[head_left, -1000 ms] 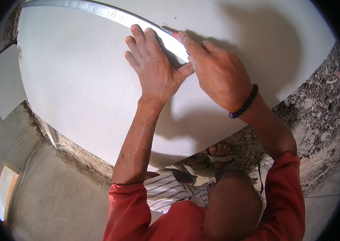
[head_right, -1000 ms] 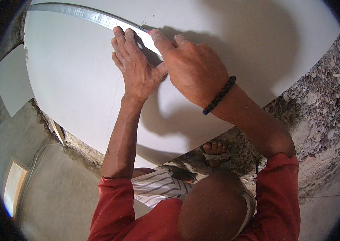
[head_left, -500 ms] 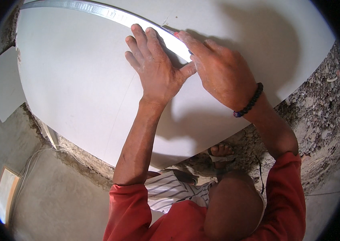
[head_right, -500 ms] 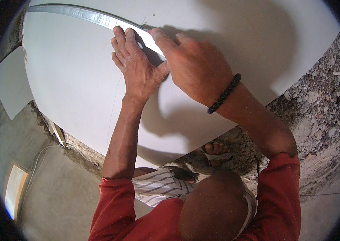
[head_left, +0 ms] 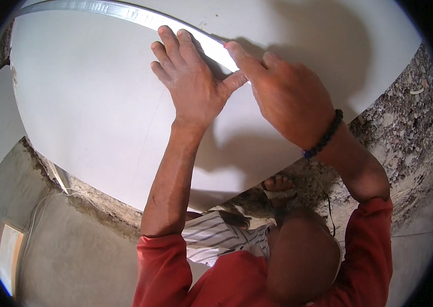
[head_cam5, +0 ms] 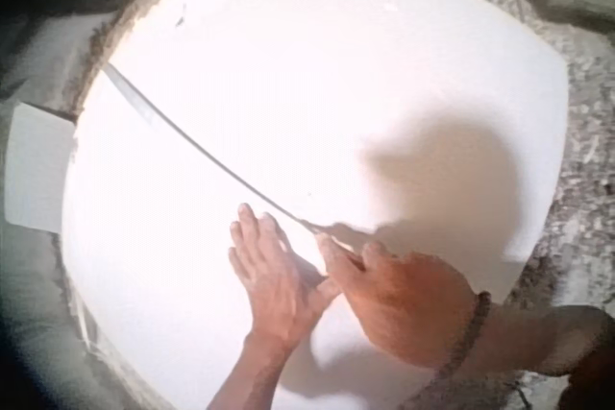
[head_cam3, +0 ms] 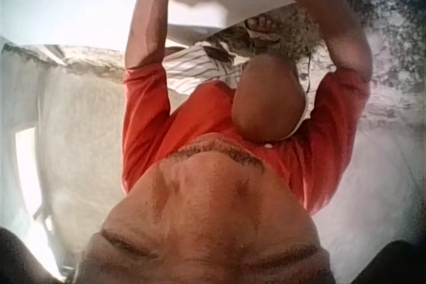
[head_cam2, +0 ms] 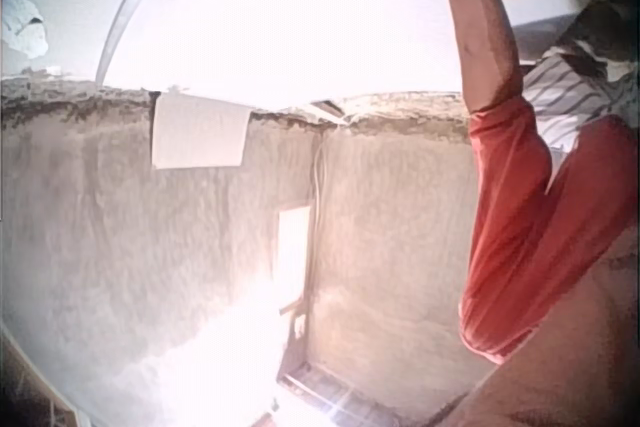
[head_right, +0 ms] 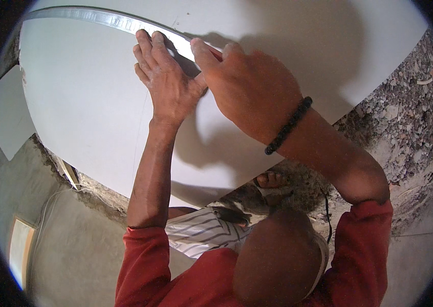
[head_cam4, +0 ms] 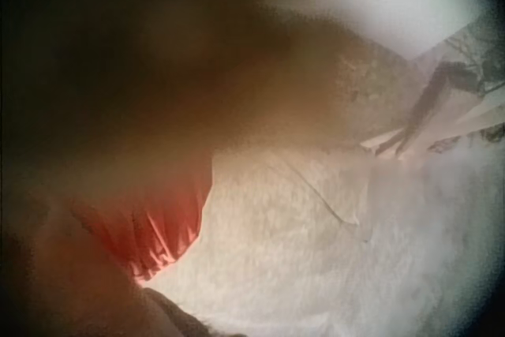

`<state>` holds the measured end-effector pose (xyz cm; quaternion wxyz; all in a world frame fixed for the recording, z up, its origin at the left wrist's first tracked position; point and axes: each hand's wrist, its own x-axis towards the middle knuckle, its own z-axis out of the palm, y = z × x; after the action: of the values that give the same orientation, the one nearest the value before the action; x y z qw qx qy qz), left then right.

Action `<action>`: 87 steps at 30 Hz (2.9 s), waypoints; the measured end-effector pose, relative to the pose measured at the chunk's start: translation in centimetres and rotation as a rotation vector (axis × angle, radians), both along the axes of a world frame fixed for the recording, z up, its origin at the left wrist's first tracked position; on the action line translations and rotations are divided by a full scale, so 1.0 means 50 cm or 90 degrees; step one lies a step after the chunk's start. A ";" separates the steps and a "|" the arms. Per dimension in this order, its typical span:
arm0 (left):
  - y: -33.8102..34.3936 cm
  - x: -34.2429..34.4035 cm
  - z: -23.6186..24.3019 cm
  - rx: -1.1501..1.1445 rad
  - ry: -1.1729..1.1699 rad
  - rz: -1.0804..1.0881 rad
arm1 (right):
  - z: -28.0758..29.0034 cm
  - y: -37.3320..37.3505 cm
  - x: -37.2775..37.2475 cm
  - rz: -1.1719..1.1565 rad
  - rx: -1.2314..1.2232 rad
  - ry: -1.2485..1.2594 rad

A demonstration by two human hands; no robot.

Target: The person uses a utility knife to score and cut a piece of drywall along a line marked using a metal guide.

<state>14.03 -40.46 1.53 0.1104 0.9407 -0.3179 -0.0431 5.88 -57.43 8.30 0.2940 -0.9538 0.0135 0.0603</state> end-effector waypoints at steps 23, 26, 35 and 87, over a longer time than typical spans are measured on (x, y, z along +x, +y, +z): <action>-0.014 -0.006 0.020 0.066 0.011 0.009 | 0.070 -0.100 -0.247 0.068 -0.031 0.330; -0.012 -0.006 0.015 0.072 0.005 0.001 | 0.068 -0.110 -0.284 0.070 -0.044 0.319; -0.012 -0.009 0.014 0.074 0.004 0.001 | 0.071 -0.138 -0.375 0.077 -0.099 0.269; 0.013 0.016 -0.041 -0.017 -0.018 0.016 | -0.091 0.029 0.048 -0.030 0.059 -0.130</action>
<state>14.85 -39.80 -0.54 0.1187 0.9436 -0.3081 -0.0241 8.29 -55.99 3.74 0.3387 -0.9399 0.0030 -0.0432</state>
